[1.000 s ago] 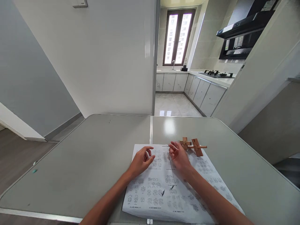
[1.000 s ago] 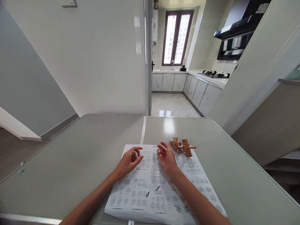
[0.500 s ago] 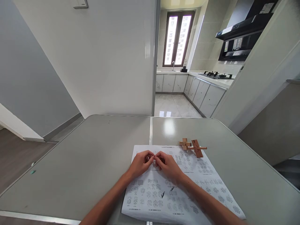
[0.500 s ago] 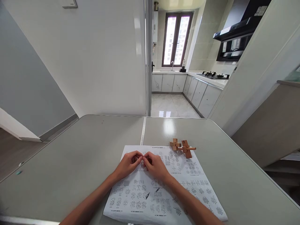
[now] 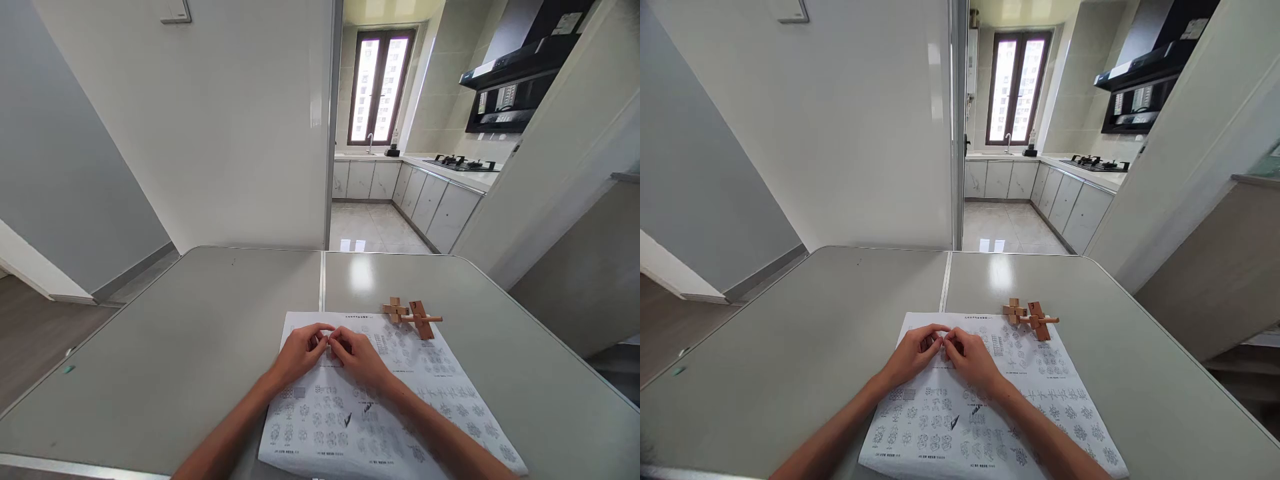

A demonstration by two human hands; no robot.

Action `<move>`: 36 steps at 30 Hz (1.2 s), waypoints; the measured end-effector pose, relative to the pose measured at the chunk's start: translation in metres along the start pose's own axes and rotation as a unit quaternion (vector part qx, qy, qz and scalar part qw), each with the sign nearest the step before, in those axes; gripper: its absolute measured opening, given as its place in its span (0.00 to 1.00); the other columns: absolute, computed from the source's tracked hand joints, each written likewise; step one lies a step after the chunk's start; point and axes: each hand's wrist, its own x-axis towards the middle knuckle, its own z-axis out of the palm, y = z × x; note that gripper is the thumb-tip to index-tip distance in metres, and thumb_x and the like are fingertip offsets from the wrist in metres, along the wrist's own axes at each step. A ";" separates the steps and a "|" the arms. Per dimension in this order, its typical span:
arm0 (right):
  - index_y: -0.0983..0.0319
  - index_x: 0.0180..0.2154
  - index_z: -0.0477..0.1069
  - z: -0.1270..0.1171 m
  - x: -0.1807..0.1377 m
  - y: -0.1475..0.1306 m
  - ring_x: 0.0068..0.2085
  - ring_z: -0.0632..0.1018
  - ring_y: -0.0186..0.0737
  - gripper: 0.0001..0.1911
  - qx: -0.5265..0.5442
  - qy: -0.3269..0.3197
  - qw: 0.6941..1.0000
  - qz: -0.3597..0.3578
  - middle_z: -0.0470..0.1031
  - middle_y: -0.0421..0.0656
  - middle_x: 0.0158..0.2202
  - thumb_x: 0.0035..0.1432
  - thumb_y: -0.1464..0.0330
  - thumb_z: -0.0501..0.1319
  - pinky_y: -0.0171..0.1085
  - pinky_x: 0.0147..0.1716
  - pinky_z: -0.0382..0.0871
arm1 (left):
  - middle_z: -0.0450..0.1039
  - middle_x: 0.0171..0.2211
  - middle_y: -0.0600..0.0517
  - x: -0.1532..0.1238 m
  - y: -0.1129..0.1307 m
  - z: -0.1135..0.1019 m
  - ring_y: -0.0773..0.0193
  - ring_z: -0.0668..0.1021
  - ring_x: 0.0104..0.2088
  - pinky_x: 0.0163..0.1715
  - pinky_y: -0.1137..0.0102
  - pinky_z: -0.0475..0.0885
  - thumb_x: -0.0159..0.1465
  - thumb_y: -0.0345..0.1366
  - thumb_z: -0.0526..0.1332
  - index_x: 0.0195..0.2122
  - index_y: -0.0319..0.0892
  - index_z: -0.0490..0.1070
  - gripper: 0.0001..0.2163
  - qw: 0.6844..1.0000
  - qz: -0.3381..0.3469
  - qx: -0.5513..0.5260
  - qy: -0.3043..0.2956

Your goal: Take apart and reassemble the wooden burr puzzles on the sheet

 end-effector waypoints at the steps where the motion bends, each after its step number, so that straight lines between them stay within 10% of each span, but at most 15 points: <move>1: 0.58 0.34 0.69 0.000 0.000 0.000 0.25 0.71 0.37 0.15 -0.001 0.000 1.000 -0.002 0.76 0.39 0.26 0.70 0.57 0.55 0.36 0.28 0.63 | 0.78 0.30 0.52 0.000 0.000 0.000 0.66 0.72 0.27 0.31 0.72 0.66 0.71 0.41 0.56 0.54 0.44 0.77 0.16 1.000 0.002 -0.001 -0.003; 36: 0.58 0.35 0.72 0.001 0.002 0.002 0.24 0.71 0.36 0.18 0.027 0.000 1.000 0.004 0.76 0.39 0.27 0.71 0.54 0.54 0.36 0.29 0.66 | 0.77 0.28 0.52 0.000 -0.003 0.000 0.65 0.73 0.27 0.29 0.72 0.67 0.71 0.45 0.57 0.51 0.43 0.78 0.16 1.000 0.004 -0.005 0.005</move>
